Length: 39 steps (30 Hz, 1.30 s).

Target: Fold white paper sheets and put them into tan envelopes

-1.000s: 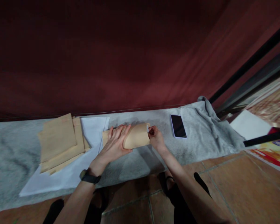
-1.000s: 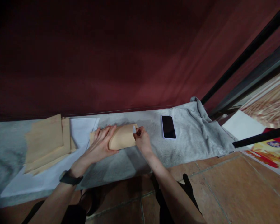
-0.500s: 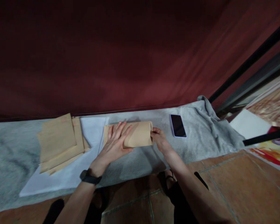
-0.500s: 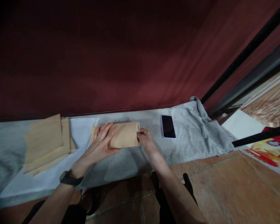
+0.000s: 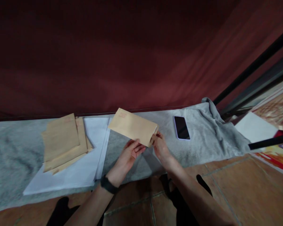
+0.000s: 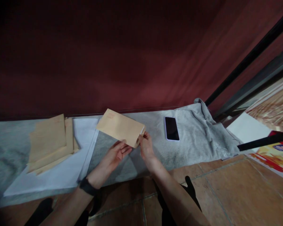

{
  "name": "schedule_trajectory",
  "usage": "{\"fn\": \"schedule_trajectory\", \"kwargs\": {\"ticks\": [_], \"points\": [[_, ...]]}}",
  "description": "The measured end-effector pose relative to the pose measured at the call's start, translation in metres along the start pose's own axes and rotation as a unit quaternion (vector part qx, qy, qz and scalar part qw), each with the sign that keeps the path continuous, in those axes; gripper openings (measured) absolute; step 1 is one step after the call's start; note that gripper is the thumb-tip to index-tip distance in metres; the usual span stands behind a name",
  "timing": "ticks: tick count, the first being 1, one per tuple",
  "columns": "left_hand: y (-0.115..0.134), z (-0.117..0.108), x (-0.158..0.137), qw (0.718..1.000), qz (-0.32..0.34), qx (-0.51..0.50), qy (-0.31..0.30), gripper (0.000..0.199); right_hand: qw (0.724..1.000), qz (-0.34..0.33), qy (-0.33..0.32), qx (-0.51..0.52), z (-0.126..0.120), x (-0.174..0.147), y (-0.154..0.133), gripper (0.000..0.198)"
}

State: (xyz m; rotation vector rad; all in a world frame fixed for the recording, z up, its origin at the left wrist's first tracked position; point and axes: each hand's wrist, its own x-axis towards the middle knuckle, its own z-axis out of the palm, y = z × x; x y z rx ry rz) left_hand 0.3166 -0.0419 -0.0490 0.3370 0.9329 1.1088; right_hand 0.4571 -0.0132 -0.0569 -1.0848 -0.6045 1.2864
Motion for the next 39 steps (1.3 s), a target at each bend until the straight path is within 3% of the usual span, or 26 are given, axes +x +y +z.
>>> {"fn": "schedule_trajectory", "kwargs": {"ticks": [2,5,15,23,39], "points": [[-0.003,0.003,-0.001,0.999,-0.037,-0.035,-0.006,0.023,1.0,-0.003,-0.013,-0.013,0.002,-0.004,0.003,0.023],[-0.002,0.002,-0.001,0.999,-0.024,-0.046,0.012,0.021,0.999,-0.006,-0.026,-0.045,0.003,-0.008,0.001,0.022],[0.02,-0.008,-0.001,0.991,0.02,0.132,0.007,0.024,0.994,0.035,-0.056,-0.086,-0.005,-0.006,-0.023,0.028],[0.013,-0.006,-0.002,0.996,0.014,0.088,-0.02,0.039,0.995,0.035,-0.029,-0.085,-0.004,-0.008,-0.015,0.029],[0.016,-0.004,-0.003,0.994,0.037,0.103,-0.019,0.043,0.993,0.051,-0.027,-0.107,-0.008,-0.006,-0.008,0.027]]}}
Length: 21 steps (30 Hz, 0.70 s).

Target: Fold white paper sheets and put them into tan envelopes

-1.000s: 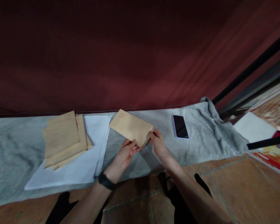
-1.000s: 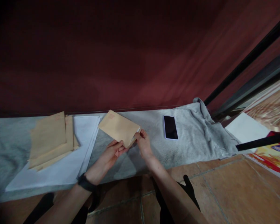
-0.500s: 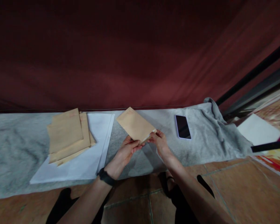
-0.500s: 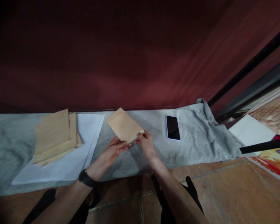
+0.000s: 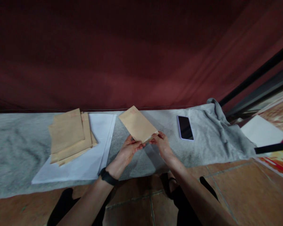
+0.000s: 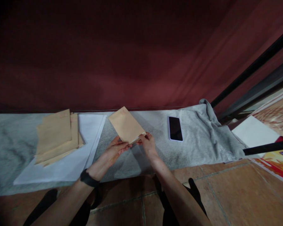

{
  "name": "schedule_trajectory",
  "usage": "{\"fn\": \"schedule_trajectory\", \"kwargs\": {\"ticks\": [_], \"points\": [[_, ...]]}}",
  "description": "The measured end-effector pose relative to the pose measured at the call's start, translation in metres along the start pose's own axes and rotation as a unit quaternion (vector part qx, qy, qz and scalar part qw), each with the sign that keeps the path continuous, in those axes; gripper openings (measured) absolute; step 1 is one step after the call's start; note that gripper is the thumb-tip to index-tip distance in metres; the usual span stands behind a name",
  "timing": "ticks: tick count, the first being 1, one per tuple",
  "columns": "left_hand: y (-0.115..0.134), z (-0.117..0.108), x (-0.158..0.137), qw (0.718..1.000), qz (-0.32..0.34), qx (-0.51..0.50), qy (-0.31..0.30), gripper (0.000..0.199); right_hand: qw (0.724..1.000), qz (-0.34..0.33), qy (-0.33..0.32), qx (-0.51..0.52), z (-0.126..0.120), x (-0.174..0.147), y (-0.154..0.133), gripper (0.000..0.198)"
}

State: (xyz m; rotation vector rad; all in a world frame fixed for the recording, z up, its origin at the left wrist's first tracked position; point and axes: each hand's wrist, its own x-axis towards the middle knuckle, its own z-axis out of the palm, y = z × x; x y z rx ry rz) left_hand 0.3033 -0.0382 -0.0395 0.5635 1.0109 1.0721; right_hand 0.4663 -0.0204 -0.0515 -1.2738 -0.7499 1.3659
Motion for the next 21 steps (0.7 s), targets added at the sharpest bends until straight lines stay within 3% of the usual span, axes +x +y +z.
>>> {"fn": "schedule_trajectory", "kwargs": {"ticks": [9,17,21], "points": [[0.006,-0.008,0.004,0.998,0.019,0.051,-0.014,0.049,0.999,0.02,-0.025,0.011,-0.015,0.005,-0.006,0.027],[0.016,-0.02,0.006,0.992,-0.005,0.122,-0.03,0.09,0.987,-0.04,-0.036,-0.153,-0.035,0.017,0.007,0.027],[0.018,-0.027,0.004,0.985,-0.024,0.156,-0.072,0.095,0.974,-0.082,-0.024,-0.208,-0.041,0.014,0.007,0.019]]}}
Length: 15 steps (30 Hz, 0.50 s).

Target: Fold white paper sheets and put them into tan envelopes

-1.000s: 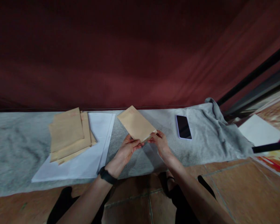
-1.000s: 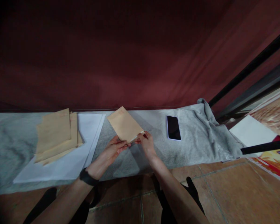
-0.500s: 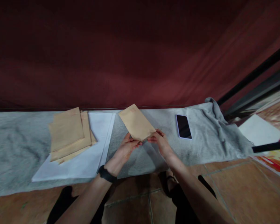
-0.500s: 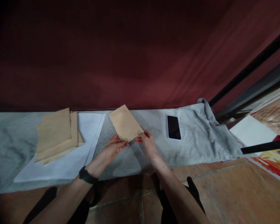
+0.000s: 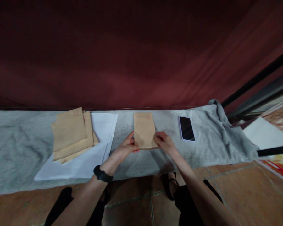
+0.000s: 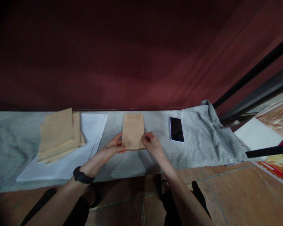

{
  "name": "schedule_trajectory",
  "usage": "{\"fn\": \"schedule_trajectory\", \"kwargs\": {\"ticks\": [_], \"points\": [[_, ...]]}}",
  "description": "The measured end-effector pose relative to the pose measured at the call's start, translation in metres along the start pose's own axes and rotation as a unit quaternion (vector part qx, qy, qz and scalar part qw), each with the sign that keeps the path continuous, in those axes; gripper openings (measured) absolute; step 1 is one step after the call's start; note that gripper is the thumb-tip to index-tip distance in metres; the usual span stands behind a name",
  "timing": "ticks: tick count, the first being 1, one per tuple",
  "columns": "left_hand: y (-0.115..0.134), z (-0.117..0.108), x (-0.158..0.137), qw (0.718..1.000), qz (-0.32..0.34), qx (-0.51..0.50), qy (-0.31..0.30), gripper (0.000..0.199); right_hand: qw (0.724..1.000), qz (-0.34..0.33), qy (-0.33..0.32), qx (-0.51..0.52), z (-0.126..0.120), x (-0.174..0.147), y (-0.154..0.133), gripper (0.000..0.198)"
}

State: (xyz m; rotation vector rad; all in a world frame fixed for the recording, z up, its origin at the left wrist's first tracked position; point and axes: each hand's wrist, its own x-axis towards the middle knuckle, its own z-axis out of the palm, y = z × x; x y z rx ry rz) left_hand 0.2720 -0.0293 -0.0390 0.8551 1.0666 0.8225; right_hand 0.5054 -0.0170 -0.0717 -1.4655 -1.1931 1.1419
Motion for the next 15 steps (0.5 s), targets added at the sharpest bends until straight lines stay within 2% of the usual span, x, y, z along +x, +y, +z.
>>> {"fn": "schedule_trajectory", "kwargs": {"ticks": [3,6,9,12,14,15], "points": [[-0.003,-0.004,-0.003,0.999,-0.021,-0.002,-0.036,0.097,0.988,-0.096,0.003,-0.123,0.0,-0.003,-0.008,0.025],[-0.009,-0.005,-0.005,0.999,-0.024,0.003,-0.031,0.105,0.927,-0.228,-0.064,-0.291,0.01,-0.008,-0.013,0.041],[-0.015,-0.005,-0.006,0.999,-0.013,0.048,-0.001,0.108,0.867,-0.275,-0.12,-0.398,0.025,-0.013,-0.009,0.05],[-0.016,-0.002,-0.009,0.985,0.059,0.114,0.113,0.081,0.835,-0.278,-0.126,-0.458,0.034,-0.017,-0.001,0.055],[-0.016,0.004,-0.011,0.955,0.141,0.185,0.186,0.052,0.826,-0.281,-0.126,-0.471,0.035,-0.015,0.001,0.053],[-0.017,0.009,-0.012,0.938,0.18,0.227,0.192,0.04,0.823,-0.283,-0.127,-0.475,0.034,-0.013,0.002,0.052]]}}
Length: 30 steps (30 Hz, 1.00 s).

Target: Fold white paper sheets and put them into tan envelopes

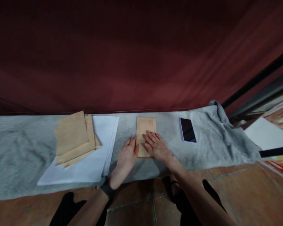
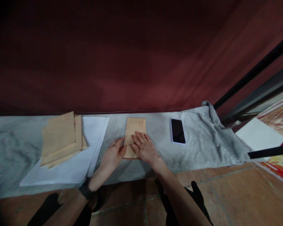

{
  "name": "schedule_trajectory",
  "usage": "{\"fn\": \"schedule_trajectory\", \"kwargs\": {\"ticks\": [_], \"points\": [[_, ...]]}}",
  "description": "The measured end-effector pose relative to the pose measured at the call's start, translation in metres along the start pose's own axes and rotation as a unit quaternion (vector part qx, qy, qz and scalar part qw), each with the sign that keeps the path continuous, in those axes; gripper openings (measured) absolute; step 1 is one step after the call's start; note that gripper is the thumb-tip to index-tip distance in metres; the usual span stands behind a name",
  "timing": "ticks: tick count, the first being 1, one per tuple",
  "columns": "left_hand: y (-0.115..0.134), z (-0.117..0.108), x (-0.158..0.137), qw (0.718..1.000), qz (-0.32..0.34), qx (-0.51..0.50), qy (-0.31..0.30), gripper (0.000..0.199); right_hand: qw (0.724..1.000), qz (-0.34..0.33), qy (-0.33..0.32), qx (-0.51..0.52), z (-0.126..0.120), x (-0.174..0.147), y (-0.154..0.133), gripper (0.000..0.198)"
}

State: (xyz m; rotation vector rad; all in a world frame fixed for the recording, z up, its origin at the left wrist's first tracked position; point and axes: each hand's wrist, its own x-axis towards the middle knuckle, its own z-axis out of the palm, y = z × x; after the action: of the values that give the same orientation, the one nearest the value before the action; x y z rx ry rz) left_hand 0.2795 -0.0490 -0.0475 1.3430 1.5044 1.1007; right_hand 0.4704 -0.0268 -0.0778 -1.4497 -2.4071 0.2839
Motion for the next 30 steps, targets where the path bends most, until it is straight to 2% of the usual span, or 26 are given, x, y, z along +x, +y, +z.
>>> {"fn": "schedule_trajectory", "kwargs": {"ticks": [2,4,6,8,13,19,22,30], "points": [[0.0,0.01,-0.006,0.991,0.095,0.066,-0.06,0.033,1.0,-0.005,-0.009,-0.01,-0.001,0.005,0.005,0.052],[-0.003,0.021,-0.012,0.969,0.168,0.138,-0.12,0.047,1.0,-0.007,-0.018,-0.022,-0.002,0.011,0.01,0.053],[-0.01,0.03,-0.017,0.946,0.2,0.208,-0.145,0.062,0.999,-0.001,-0.022,-0.032,-0.002,0.02,0.016,0.054],[-0.015,0.035,-0.022,0.925,0.219,0.267,-0.157,0.069,0.999,0.016,-0.019,-0.037,-0.001,0.029,0.02,0.053],[-0.016,0.033,-0.028,0.881,0.264,0.348,-0.184,0.071,0.997,0.065,0.017,-0.039,0.007,0.048,0.027,0.054],[-0.014,0.033,-0.035,0.855,0.28,0.388,-0.199,0.069,0.994,0.088,0.04,-0.049,0.013,0.058,0.03,0.054],[-0.013,0.032,-0.036,0.849,0.293,0.396,-0.19,0.061,0.996,0.068,0.027,-0.06,0.011,0.063,0.029,0.056],[-0.016,0.03,-0.035,0.82,0.309,0.443,-0.188,0.055,0.994,-0.032,-0.072,-0.07,0.01,0.093,0.017,0.056]]}}
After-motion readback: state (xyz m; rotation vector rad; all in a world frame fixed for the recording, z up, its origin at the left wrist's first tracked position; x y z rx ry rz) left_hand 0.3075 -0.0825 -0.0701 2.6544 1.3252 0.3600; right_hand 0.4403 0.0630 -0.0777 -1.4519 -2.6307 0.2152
